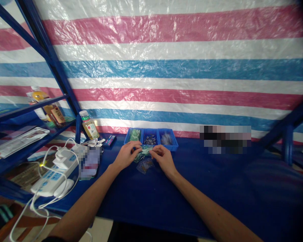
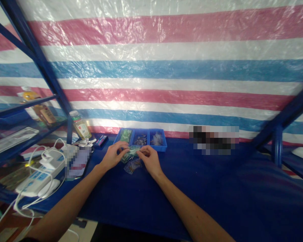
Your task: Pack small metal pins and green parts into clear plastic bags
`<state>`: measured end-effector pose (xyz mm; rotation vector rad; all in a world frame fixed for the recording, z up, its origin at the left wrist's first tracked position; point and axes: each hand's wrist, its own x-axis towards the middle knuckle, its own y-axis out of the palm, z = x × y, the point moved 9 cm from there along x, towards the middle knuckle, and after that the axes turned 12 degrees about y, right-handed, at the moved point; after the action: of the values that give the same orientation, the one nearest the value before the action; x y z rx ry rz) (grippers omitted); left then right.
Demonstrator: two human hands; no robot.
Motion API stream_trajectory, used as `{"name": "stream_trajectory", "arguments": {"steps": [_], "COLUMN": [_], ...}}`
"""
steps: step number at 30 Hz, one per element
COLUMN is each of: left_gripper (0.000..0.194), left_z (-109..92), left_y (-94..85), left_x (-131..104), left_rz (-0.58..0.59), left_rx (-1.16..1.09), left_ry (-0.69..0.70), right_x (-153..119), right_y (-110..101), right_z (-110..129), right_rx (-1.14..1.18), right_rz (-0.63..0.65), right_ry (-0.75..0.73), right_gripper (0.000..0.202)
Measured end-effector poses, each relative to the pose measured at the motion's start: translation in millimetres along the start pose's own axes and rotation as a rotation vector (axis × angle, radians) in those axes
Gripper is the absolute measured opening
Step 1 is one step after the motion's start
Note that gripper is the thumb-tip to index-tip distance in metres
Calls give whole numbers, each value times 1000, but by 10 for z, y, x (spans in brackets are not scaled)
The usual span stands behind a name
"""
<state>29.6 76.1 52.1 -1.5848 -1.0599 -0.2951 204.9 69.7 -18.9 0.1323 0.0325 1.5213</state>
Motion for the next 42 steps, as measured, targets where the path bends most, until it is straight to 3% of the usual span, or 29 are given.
{"name": "stream_trajectory", "arguments": {"steps": [5,10,15,20,26,33,36,39,42], "left_gripper": [24,18,16,23,24,22,23,27,38], "left_z": [-104,-61,-74,-141,-94,-92,59,400,750], "left_y": [18,24,30,7,13,-18,-84,-235,-361], "left_x": [29,20,32,62,37,39,-1,-79,-8], "left_rz": [31,46,84,80,63,18,-105,-299,-357], "left_rx": [-4,9,38,74,75,44,-2,-42,-58], "left_ry": [91,71,60,77,64,61,-39,-242,-356], "right_x": [-2,13,9,9,10,21,31,37,40], "right_y": [2,15,31,-19,52,61,41,40,64], "right_z": [9,-10,19,-3,-30,-25,-31,-36,-45], "right_rx": [57,30,48,-52,-34,-16,44,67,63], "right_rz": [30,40,47,-8,78,77,49,45,75], "right_ry": [-7,18,11,8,7,-9,3,17,36], "right_gripper": [37,27,30,31,32,31,37,39,38]}}
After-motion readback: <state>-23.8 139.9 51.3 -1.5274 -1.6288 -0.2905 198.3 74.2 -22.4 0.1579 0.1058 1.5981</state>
